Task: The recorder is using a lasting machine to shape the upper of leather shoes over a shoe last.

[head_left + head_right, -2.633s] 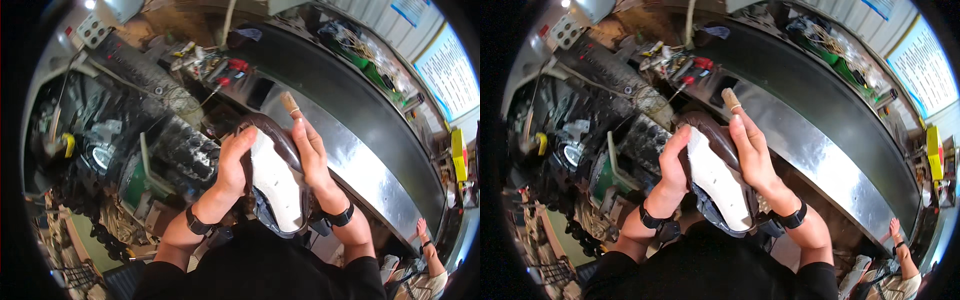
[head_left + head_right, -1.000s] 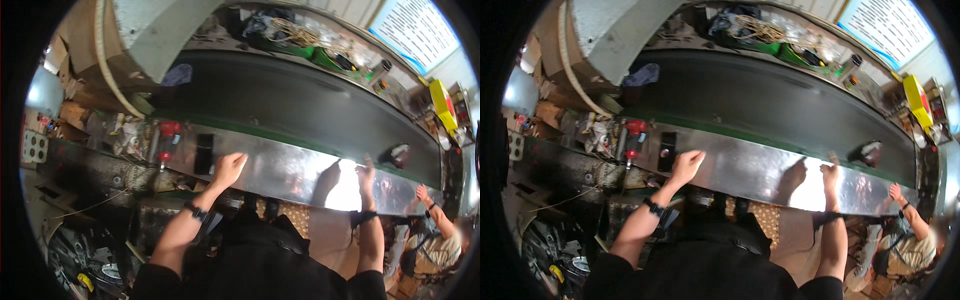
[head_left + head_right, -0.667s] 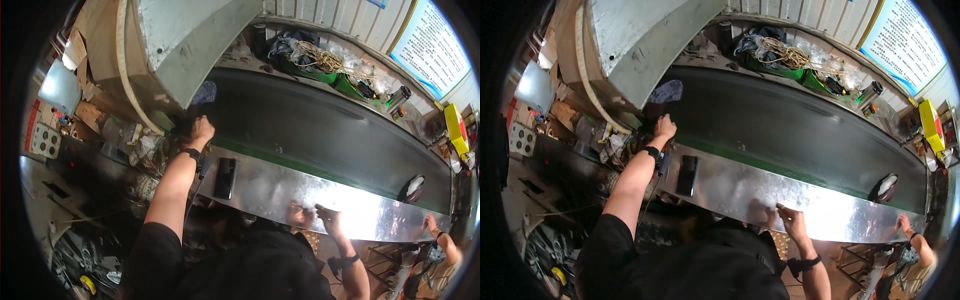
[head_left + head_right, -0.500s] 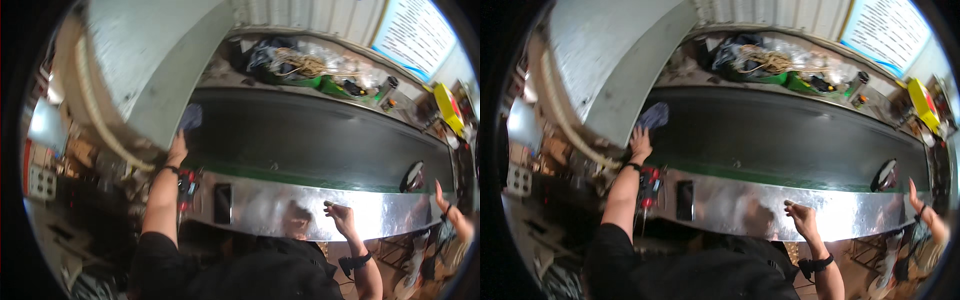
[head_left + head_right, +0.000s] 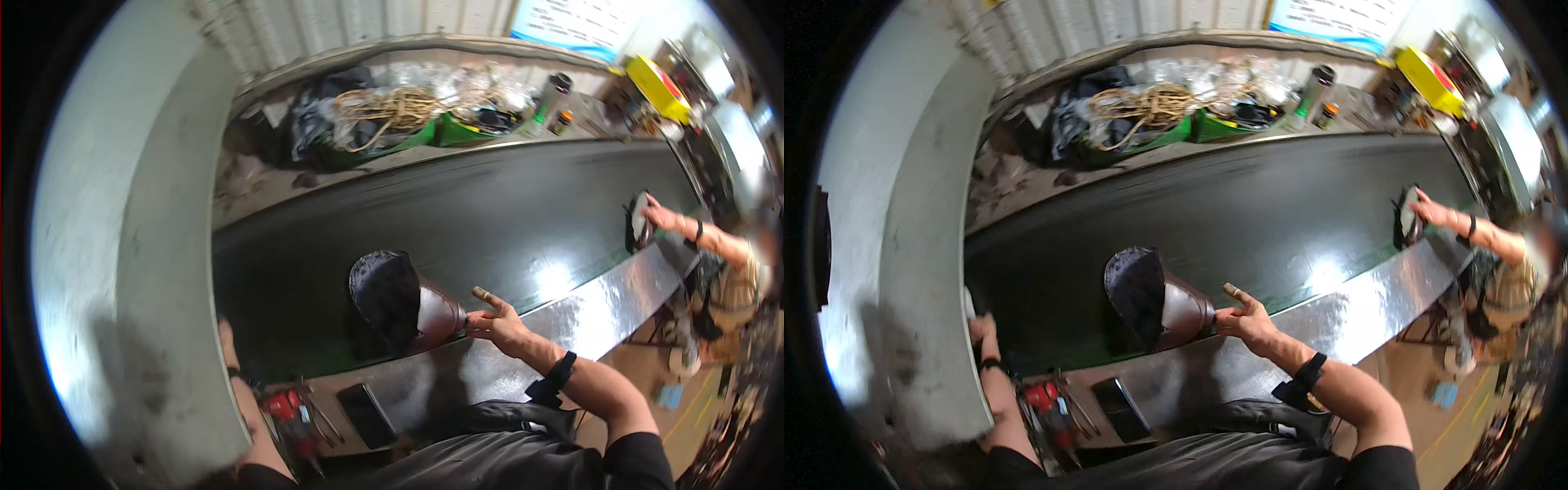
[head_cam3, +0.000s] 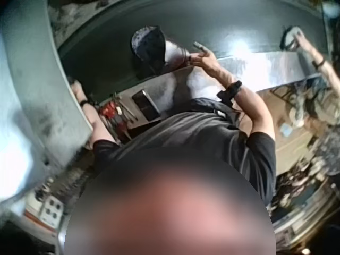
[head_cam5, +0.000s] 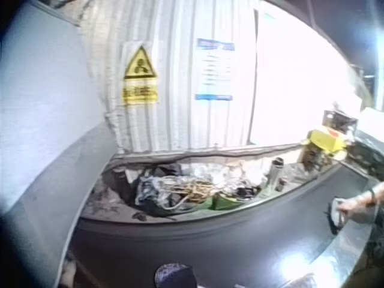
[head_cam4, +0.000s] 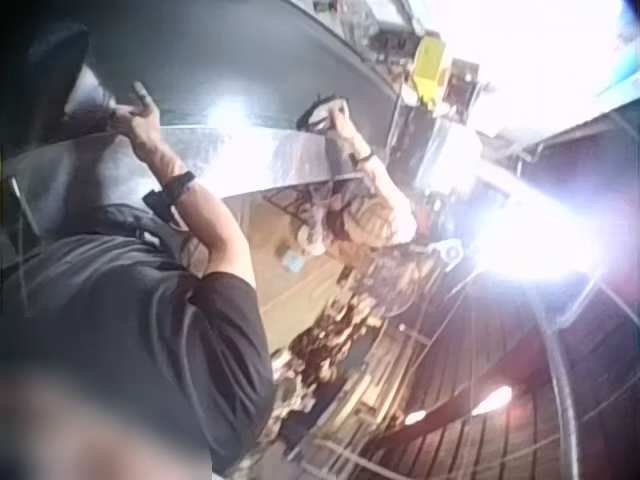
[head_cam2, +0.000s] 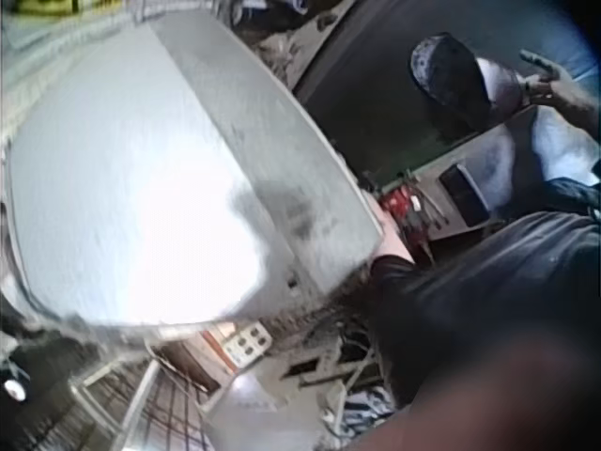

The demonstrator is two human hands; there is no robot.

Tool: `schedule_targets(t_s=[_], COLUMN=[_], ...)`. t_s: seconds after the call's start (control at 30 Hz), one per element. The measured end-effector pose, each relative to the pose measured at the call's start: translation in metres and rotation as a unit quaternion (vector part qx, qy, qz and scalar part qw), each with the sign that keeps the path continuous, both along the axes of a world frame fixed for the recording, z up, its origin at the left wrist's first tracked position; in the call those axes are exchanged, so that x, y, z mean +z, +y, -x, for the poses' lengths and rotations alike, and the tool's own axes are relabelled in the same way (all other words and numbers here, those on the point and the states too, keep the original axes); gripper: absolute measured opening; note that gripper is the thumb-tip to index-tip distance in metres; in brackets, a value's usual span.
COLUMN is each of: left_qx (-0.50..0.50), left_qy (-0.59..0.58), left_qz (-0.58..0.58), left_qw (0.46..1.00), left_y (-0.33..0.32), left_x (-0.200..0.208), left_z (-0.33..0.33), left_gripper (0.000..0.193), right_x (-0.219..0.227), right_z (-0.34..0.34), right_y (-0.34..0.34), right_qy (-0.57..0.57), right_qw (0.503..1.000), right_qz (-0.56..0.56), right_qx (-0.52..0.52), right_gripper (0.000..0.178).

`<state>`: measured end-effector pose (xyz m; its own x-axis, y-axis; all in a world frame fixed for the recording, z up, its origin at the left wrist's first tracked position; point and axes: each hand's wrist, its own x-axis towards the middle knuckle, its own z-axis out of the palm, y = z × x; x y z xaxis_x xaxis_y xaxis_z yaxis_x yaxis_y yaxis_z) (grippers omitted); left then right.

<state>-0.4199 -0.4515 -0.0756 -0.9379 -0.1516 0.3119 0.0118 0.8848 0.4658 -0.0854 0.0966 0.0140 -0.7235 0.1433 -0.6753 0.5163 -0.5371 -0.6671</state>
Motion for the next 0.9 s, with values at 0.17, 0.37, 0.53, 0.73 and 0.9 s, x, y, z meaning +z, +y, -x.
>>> schedule_targets(t_s=[0.17, 0.37, 0.53, 0.73, 0.9], left_qx=[0.001, -0.025, 0.038, 0.019, -0.177], left_qy=[-0.043, -0.167, -0.212, -0.146, 0.099], left_qz=[-0.106, -0.271, -0.342, -0.206, 0.133], left_qw=[0.993, 0.948, 0.915, 0.968, 0.97], left_y=[-0.001, 0.06, 0.02, 0.083, 0.193], left_x=[-0.032, -0.061, -0.028, 0.054, 0.101], left_z=[-0.002, -0.033, -0.04, -0.129, -0.203], left_gripper=[0.051, 0.053, 0.056, 0.045, 0.056], right_x=[0.027, 0.031, 0.042, 0.031, 0.017], right_z=[-0.018, -0.061, -0.09, -0.178, -0.212], right_y=[0.031, 0.06, 0.051, 0.079, 0.097], right_qy=[0.009, 0.012, 0.07, 0.18, 0.138], right_qw=[0.994, 0.986, 0.982, 0.961, 0.956], right_qz=[0.092, 0.118, 0.148, 0.192, 0.173], right_qx=[-0.065, -0.118, -0.09, -0.08, -0.194], right_gripper=[0.07, 0.08, 0.091, 0.087, 0.074])
